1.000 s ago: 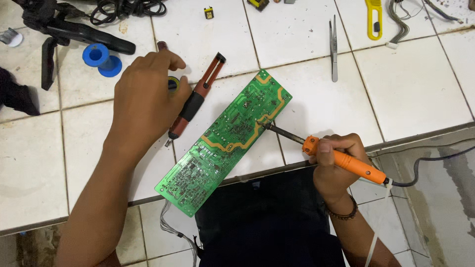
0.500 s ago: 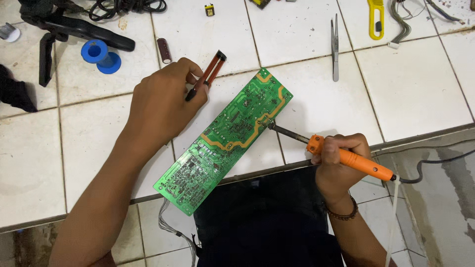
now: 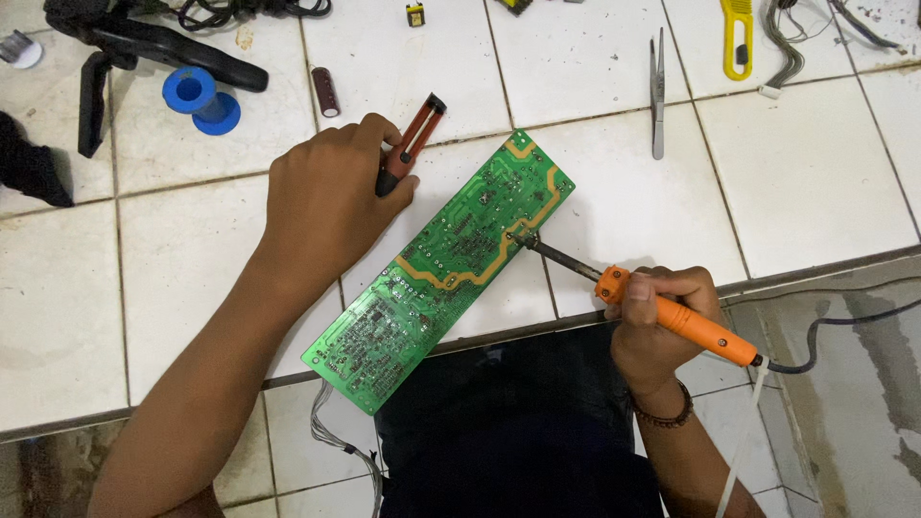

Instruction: The person uses a soldering iron and a soldering pump on a green circuit board. They repeatedly apply the soldering iron to various points on the board while using the pump to remove or adjust solder. The person also uses solder wire to add solder to specific areas.

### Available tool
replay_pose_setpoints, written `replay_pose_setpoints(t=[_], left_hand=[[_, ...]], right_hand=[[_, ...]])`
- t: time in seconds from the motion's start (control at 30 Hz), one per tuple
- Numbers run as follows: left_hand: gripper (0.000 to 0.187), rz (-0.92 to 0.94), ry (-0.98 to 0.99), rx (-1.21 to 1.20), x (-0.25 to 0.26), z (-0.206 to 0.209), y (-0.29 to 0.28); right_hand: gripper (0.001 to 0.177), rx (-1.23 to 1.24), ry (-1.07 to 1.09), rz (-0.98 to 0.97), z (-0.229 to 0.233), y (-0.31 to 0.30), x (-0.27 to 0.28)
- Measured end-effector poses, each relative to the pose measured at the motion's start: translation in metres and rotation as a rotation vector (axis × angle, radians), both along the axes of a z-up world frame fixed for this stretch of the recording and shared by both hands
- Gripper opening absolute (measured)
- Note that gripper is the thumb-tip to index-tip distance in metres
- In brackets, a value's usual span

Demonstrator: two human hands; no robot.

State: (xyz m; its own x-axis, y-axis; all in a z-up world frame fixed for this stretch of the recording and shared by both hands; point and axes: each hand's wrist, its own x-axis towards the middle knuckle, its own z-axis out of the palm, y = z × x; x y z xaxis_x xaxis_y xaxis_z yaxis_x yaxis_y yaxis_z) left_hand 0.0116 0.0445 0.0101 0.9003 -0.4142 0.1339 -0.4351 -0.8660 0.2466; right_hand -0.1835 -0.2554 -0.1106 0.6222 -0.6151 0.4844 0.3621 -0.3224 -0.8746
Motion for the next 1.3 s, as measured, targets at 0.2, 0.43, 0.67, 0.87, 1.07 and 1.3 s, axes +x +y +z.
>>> replay_pose_setpoints(t=[0.2,0.43,0.67,0.87,1.07,1.3], left_hand=[[0.021,-0.028,-0.052,-0.052,-0.002,-0.004,0.0],[0.028,-0.087,-0.064,-0.139,-0.001,-0.009,-0.005],[0.02,-0.107,-0.12,-0.105,-0.001,-0.015,-0.005],[0.019,-0.103,-0.083,-0.105,-0.002,-0.012,-0.006],[0.018,-0.11,-0.122,-0.114,-0.002,-0.018,-0.005],[0.019,-0.139,-0.232,-0.08,-0.001,-0.024,-0.004]], right_hand=[[0.023,-0.078,0.0,0.009,0.013,0.003,0.0],[0.019,0.031,0.0,0.009,0.0,-0.001,-0.002],[0.02,-0.003,0.027,0.001,0.011,0.003,0.001],[0.024,0.025,-0.011,0.021,0.006,0.002,0.001],[0.023,-0.013,0.039,0.01,0.008,-0.001,-0.001],[0.022,0.011,0.036,0.003,0.006,-0.001,-0.001]])
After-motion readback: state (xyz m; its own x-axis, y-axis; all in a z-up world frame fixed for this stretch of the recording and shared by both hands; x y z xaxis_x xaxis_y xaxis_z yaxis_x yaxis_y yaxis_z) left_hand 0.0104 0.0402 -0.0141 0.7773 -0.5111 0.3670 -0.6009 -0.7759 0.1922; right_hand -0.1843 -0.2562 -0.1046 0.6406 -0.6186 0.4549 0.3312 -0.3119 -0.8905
